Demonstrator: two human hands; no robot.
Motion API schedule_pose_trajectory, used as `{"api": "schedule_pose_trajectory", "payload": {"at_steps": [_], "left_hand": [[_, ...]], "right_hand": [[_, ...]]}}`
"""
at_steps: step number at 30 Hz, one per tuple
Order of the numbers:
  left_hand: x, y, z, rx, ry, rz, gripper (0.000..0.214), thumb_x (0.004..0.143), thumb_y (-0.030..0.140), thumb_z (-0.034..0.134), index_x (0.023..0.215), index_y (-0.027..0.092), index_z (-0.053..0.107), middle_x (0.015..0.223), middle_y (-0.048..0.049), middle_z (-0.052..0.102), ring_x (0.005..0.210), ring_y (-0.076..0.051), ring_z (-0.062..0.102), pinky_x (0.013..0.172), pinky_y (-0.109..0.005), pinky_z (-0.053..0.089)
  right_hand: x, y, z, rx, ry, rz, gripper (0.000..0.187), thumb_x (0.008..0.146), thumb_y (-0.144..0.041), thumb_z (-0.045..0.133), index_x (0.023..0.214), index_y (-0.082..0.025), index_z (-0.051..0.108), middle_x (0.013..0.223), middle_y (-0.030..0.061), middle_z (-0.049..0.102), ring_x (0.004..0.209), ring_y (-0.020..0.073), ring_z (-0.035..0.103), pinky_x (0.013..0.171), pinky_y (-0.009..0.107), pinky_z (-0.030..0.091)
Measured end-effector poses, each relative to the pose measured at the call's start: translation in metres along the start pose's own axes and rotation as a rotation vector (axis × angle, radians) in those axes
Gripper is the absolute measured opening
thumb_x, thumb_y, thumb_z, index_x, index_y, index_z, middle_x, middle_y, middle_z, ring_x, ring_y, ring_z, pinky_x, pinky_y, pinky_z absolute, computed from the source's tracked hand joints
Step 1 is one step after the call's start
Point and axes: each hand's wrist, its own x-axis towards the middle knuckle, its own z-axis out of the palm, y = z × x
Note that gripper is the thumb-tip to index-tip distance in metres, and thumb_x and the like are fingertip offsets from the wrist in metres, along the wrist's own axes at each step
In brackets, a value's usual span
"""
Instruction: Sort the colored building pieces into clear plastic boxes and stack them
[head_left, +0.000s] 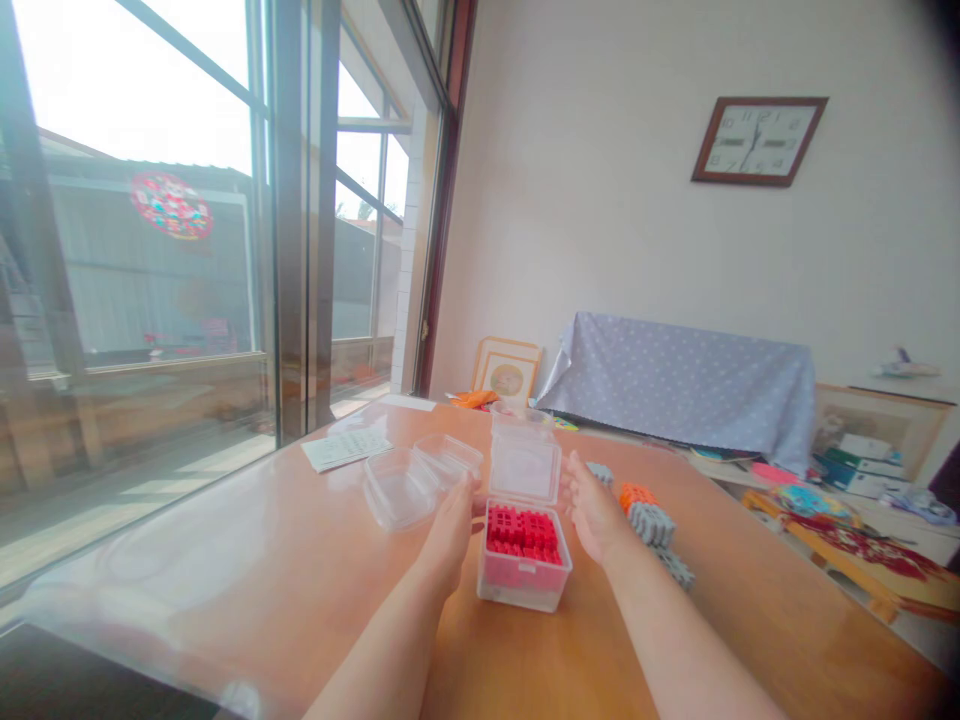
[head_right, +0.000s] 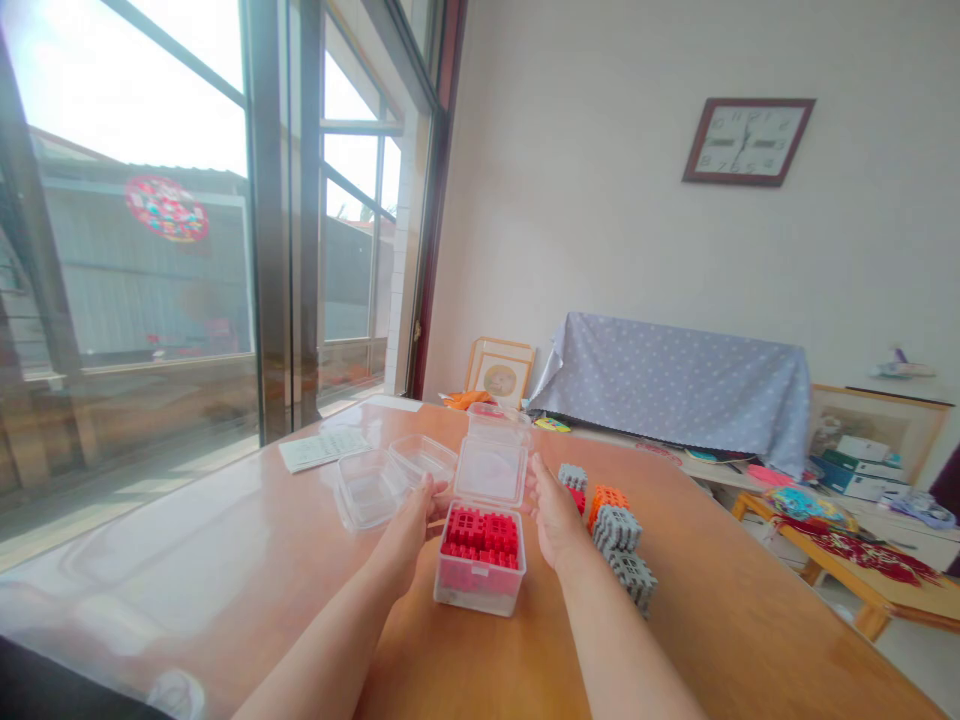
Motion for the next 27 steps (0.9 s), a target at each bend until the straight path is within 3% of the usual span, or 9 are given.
{"api": "schedule_pose_trajectory", "payload": {"at_steps": [3,6,10,13,17,22,27], "left_hand": [[0.0,0.002,0.0,0.029,-0.011,-0.009,0.075,0.088,0.077,0.035,0.126,0.017,0.058,0.117,-0.0156,0.07,0.107,-0.028,0.065,0.094,-0.045,0.046],[-0.003,0.007,0.003,0.067,-0.05,0.005,0.071,0.088,0.076,0.035,0.118,0.018,0.063,0.118,-0.0144,0.069,0.107,-0.027,0.064,0.093,-0.043,0.047],[-0.011,0.013,0.005,0.124,-0.052,0.049,0.054,0.089,0.068,0.046,0.111,0.023,0.063,0.12,-0.0099,0.068,0.114,-0.026,0.061,0.091,-0.04,0.048],[-0.015,0.017,0.004,0.181,-0.051,0.052,0.044,0.088,0.06,0.052,0.112,0.025,0.063,0.12,-0.0072,0.067,0.116,-0.026,0.059,0.089,-0.038,0.048],[-0.017,0.022,0.003,0.223,-0.046,0.047,0.036,0.085,0.047,0.057,0.113,0.026,0.064,0.116,-0.0051,0.068,0.114,-0.026,0.059,0.089,-0.037,0.047],[-0.018,0.022,0.006,0.218,-0.151,0.053,0.037,0.079,0.031,0.062,0.114,0.021,0.061,0.111,-0.0063,0.068,0.105,-0.024,0.062,0.091,-0.035,0.048],[-0.017,0.014,0.006,0.387,-0.137,0.131,0.034,0.075,0.024,0.064,0.109,0.021,0.064,0.116,-0.0057,0.063,0.107,-0.023,0.059,0.093,-0.034,0.046]], "right_hand": [[-0.015,-0.003,0.0,-0.008,0.037,-0.033,0.067,0.087,-0.075,0.04,0.119,-0.021,0.064,0.122,0.0118,0.07,0.11,0.028,0.065,0.081,0.037,0.054],[-0.038,-0.003,0.0,-0.087,0.111,-0.087,0.06,0.085,-0.072,0.05,0.115,-0.022,0.066,0.126,0.0083,0.068,0.119,0.0278,0.059,0.088,0.036,0.051],[-0.069,0.003,0.0,-0.246,0.032,-0.184,0.046,0.085,-0.061,0.061,0.112,-0.023,0.066,0.12,0.0054,0.069,0.119,0.0259,0.058,0.102,0.038,0.044],[-0.084,0.009,0.0,-0.293,0.009,-0.2,0.046,0.084,-0.057,0.065,0.115,-0.023,0.065,0.122,0.0063,0.069,0.119,0.0271,0.059,0.105,0.041,0.044],[-0.095,0.018,0.001,-0.361,-0.015,-0.243,0.047,0.084,-0.053,0.065,0.122,-0.024,0.064,0.135,0.0084,0.062,0.126,0.0297,0.054,0.103,0.042,0.047],[-0.101,0.028,-0.001,-0.558,-0.005,-0.37,0.035,0.087,-0.047,0.061,0.113,-0.026,0.072,0.143,0.0079,0.055,0.133,0.0283,0.049,0.109,0.043,0.043],[-0.1,0.041,-0.006,-0.721,-0.004,-0.473,0.04,0.084,-0.043,0.065,0.121,-0.027,0.068,0.145,0.0083,0.051,0.134,0.0282,0.048,0.112,0.046,0.041]]}}
